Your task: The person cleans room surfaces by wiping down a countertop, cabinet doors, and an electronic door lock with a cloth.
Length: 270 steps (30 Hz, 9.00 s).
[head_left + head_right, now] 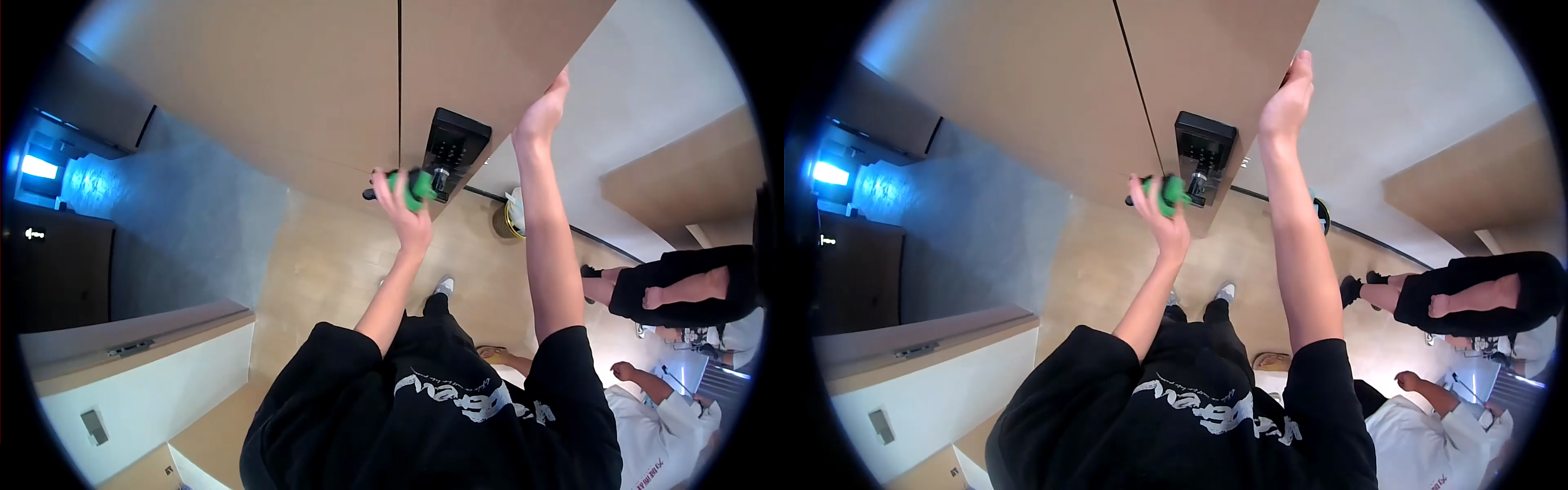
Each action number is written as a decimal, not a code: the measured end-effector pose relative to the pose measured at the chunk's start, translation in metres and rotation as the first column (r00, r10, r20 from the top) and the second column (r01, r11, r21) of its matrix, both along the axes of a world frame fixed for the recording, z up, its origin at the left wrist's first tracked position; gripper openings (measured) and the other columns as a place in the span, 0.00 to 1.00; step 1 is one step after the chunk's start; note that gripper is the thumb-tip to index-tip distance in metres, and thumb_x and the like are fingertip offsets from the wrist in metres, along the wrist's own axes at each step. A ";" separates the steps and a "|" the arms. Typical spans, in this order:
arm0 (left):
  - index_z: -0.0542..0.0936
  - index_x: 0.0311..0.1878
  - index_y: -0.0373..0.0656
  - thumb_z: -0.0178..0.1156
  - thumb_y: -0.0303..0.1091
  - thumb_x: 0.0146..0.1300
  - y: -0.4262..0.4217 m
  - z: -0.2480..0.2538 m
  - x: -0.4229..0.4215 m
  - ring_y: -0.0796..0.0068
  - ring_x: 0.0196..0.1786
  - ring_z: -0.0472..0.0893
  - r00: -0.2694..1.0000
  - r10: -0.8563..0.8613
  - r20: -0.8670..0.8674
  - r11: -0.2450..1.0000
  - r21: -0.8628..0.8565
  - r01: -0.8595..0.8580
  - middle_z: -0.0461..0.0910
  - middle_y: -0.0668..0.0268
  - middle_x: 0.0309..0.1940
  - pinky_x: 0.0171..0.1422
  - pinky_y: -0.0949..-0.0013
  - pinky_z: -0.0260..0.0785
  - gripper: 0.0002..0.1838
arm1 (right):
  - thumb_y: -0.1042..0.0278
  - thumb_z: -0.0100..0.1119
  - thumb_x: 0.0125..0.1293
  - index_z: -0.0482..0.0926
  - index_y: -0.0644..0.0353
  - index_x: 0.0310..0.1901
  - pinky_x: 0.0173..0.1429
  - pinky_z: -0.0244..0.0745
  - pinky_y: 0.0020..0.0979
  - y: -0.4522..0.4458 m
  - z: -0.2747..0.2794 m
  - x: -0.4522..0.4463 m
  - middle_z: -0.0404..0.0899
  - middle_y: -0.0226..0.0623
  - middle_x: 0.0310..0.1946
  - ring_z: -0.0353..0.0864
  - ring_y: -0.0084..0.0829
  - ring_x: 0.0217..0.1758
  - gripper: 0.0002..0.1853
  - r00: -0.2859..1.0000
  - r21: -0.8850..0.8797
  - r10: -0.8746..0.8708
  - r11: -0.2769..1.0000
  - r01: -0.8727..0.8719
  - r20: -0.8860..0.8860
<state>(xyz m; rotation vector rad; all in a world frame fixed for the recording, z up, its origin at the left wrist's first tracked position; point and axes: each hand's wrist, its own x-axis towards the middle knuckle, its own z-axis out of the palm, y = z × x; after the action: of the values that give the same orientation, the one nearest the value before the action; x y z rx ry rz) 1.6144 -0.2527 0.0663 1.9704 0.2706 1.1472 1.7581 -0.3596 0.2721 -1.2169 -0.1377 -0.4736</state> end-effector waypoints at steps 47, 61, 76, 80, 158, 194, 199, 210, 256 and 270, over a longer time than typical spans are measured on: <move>0.78 0.38 0.43 0.74 0.31 0.30 -0.023 0.051 -0.031 0.61 0.53 0.77 0.975 0.107 -0.196 0.821 0.570 0.025 0.77 0.62 0.43 0.63 0.52 0.67 0.25 | 0.60 0.33 0.76 0.75 0.63 0.31 0.38 0.64 0.26 0.001 -0.002 -0.048 0.74 0.27 0.27 0.69 0.20 0.32 0.22 0.969 0.082 0.248 0.965 -0.248 0.010; 0.80 0.40 0.40 0.70 0.26 0.42 -0.046 0.069 -0.051 0.59 0.53 0.78 0.901 -0.394 -0.180 0.864 0.262 0.430 0.79 0.61 0.44 0.59 0.59 0.71 0.18 | 0.75 0.60 0.66 0.75 0.64 0.55 0.50 0.75 0.26 -0.099 -0.140 -0.095 0.80 0.36 0.45 0.79 0.26 0.47 0.16 0.915 -0.160 0.178 0.955 -0.249 -0.364; 0.79 0.56 0.44 0.71 0.43 0.51 -0.004 0.056 -0.062 0.55 0.61 0.74 0.461 -0.749 -0.475 0.482 0.085 0.872 0.75 0.59 0.59 0.67 0.54 0.64 0.28 | 0.48 0.53 0.70 0.68 0.53 0.65 0.66 0.68 0.42 -0.063 -0.175 -0.228 0.72 0.34 0.60 0.72 0.34 0.63 0.27 0.680 0.721 0.647 0.646 -0.249 -0.345; 0.77 0.56 0.41 0.72 0.47 0.50 0.042 0.071 -0.060 0.53 0.56 0.76 0.528 -0.744 -0.409 0.554 0.064 0.830 0.75 0.57 0.56 0.63 0.55 0.65 0.32 | 0.67 0.68 0.63 0.71 0.60 0.56 0.48 0.79 0.32 -0.013 -0.157 -0.221 0.76 0.36 0.51 0.80 0.30 0.50 0.22 0.712 0.338 0.252 0.941 -0.022 -0.655; 0.78 0.47 0.40 0.64 0.42 0.58 0.114 0.269 -0.043 0.53 0.44 0.80 0.364 -0.593 -0.718 0.069 0.405 0.912 0.80 0.57 0.37 0.46 0.55 0.72 0.19 | 0.67 0.75 0.48 0.78 0.67 0.37 0.42 0.75 0.27 0.025 -0.186 -0.149 0.81 0.31 0.30 0.78 0.25 0.33 0.18 0.814 -0.251 -0.486 0.871 0.422 -0.318; 0.74 0.20 0.38 0.54 0.55 0.70 0.085 0.107 0.071 0.80 0.15 0.68 0.012 -0.364 -0.931 0.492 -0.181 0.852 0.67 0.71 0.11 0.22 0.73 0.61 0.30 | 0.74 0.70 0.52 0.78 0.67 0.36 0.43 0.73 0.31 0.098 -0.272 -0.094 0.78 0.39 0.34 0.79 0.34 0.38 0.12 0.586 0.157 -0.660 0.591 0.791 -0.470; 0.73 0.20 0.39 0.53 0.53 0.71 0.091 0.091 0.076 0.81 0.18 0.64 0.089 -0.433 -0.897 0.458 -0.133 0.879 0.65 0.72 0.12 0.23 0.71 0.55 0.29 | 0.73 0.70 0.56 0.77 0.66 0.36 0.41 0.72 0.27 0.105 -0.266 -0.090 0.79 0.32 0.33 0.75 0.21 0.36 0.11 0.617 0.360 -0.458 0.530 0.768 -0.640; 0.77 0.22 0.32 0.53 0.57 0.69 0.089 0.117 0.084 0.64 0.18 0.73 0.096 -0.178 -0.979 0.328 0.033 0.944 0.71 0.54 0.12 0.30 0.58 0.67 0.34 | 0.77 0.60 0.63 0.74 0.64 0.37 0.45 0.69 0.30 0.139 -0.263 -0.065 0.75 0.35 0.35 0.74 0.26 0.39 0.04 0.406 0.230 -0.602 0.350 0.908 -0.688; 0.79 0.46 0.31 0.62 0.22 0.59 0.116 0.120 0.063 0.65 0.34 0.79 0.360 -0.624 -0.694 -0.058 0.501 0.864 0.80 0.57 0.32 0.44 0.66 0.72 0.12 | 0.65 0.59 0.59 0.72 0.57 0.64 0.48 0.78 0.41 0.192 -0.290 -0.065 0.81 0.51 0.48 0.83 0.49 0.45 0.29 0.448 -0.010 -0.688 0.551 0.834 -0.570; 0.79 0.40 0.32 0.61 0.20 0.58 0.119 0.075 0.093 0.67 0.30 0.73 0.262 -0.816 -0.515 0.065 0.369 0.927 0.74 0.60 0.29 0.36 0.67 0.67 0.07 | 0.75 0.65 0.60 0.81 0.66 0.48 0.58 0.71 0.33 0.137 -0.291 -0.056 0.77 0.42 0.47 0.77 0.37 0.52 0.14 0.137 -0.011 -0.868 0.161 0.987 -0.477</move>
<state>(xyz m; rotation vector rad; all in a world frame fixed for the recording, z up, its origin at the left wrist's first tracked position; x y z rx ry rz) 1.7070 -0.1334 0.1414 2.1265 -1.3385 0.1366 1.7017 -0.2225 -0.0188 -0.8924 1.1709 -1.3329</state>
